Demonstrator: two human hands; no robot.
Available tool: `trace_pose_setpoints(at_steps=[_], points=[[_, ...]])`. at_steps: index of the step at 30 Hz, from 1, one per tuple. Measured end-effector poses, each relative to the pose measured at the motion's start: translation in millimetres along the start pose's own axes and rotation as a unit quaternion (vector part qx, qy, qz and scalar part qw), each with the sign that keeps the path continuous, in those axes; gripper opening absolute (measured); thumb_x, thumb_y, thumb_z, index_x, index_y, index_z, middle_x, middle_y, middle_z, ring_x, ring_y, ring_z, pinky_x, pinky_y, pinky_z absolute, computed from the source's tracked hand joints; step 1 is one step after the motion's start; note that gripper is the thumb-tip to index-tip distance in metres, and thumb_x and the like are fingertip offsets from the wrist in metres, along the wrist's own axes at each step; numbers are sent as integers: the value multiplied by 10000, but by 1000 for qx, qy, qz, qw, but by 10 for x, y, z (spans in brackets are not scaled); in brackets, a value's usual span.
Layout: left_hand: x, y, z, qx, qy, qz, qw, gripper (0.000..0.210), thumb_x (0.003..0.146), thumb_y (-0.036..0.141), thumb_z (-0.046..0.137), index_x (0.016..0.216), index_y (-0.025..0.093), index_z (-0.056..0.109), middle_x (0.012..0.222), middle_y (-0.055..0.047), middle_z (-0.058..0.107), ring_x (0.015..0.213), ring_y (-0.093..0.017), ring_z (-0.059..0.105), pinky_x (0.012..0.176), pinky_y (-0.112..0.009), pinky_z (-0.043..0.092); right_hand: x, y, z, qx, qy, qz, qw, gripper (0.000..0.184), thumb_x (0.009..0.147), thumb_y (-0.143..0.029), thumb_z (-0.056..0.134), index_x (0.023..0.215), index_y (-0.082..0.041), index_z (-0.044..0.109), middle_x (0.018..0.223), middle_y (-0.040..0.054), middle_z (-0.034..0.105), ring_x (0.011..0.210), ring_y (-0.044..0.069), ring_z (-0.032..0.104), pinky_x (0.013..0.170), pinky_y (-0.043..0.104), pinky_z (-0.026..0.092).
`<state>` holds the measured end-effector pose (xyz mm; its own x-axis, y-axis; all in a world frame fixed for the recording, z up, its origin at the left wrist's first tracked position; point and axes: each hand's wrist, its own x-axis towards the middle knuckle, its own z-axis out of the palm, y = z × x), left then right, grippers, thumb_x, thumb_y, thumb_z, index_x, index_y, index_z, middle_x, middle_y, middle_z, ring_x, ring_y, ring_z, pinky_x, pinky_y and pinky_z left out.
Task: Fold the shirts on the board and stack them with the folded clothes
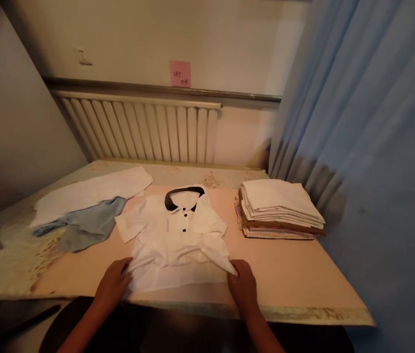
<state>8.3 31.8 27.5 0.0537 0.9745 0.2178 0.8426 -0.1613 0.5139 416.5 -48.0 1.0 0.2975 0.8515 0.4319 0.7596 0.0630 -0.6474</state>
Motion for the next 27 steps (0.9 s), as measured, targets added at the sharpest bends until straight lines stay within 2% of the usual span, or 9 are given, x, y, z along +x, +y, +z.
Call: trace_pose_setpoints(at_steps=[5, 7, 11, 15, 17, 22, 25, 27], points=[[155, 74, 30, -9, 5, -13, 1000, 401, 820, 388, 433, 1101, 154, 598, 1065, -98, 650, 1018, -242, 577, 945, -371, 429, 18, -8, -23, 21, -48, -33, 998, 183, 763, -223, 558, 932, -204, 627, 932, 50, 627, 894, 202, 571, 809, 308, 454], [232, 106, 36, 13, -12, -31, 999, 394, 862, 416, 397, 1058, 149, 612, 1041, -107, 660, 1003, -239, 581, 924, -360, 423, 26, -26, -44, 31, -69, -36, 996, 193, 752, -239, 600, 939, -203, 630, 945, 50, 628, 906, 205, 571, 819, 310, 454], [359, 167, 44, 47, -54, -58, 996, 260, 853, 330, 449, 960, 159, 614, 889, -86, 670, 863, -224, 604, 791, -326, 427, 38, -94, -65, 53, -86, -18, 995, 179, 760, -282, 621, 922, -209, 639, 939, 48, 635, 903, 212, 574, 815, 312, 453], [390, 241, 4, 46, -69, -54, 995, 147, 800, 186, 470, 888, 180, 588, 835, -45, 647, 812, -188, 592, 732, -283, 402, 53, -153, -72, 72, -82, 12, 994, 138, 822, -295, 532, 790, -210, 636, 829, 40, 632, 832, 200, 576, 783, 305, 446], [346, 269, -44, 28, -79, -27, 996, 116, 810, 177, 445, 822, 199, 558, 845, -22, 633, 826, -167, 582, 749, -264, 402, 64, -142, -95, 85, -86, 19, 992, 187, 843, -306, 496, 751, -210, 628, 794, 37, 627, 800, 192, 576, 756, 296, 445], [49, 183, -188, -42, -128, 99, 986, 141, 855, 247, 397, 796, 218, 521, 833, -6, 592, 835, -168, 551, 775, -270, 414, 68, -23, -212, 86, -86, 52, 991, 232, 855, -352, 472, 790, -201, 636, 817, 45, 646, 790, 190, 589, 735, 287, 447], [-137, 78, -246, 11, -166, 105, 981, 152, 829, 213, 406, 756, 213, 539, 811, -21, 597, 822, -188, 546, 764, -299, 412, 58, -19, -244, 79, -101, 89, 988, 255, 855, -385, 469, 820, -200, 641, 809, 39, 661, 763, 187, 597, 711, 281, 447], [-201, 54, -258, 48, -169, 92, 980, 146, 797, 191, 436, 782, 209, 580, 830, -37, 617, 831, -206, 555, 775, -326, 417, 64, -77, -219, 74, -109, 97, 987, 262, 840, -401, 482, 837, -197, 646, 798, 36, 663, 738, 184, 597, 692, 279, 445]])
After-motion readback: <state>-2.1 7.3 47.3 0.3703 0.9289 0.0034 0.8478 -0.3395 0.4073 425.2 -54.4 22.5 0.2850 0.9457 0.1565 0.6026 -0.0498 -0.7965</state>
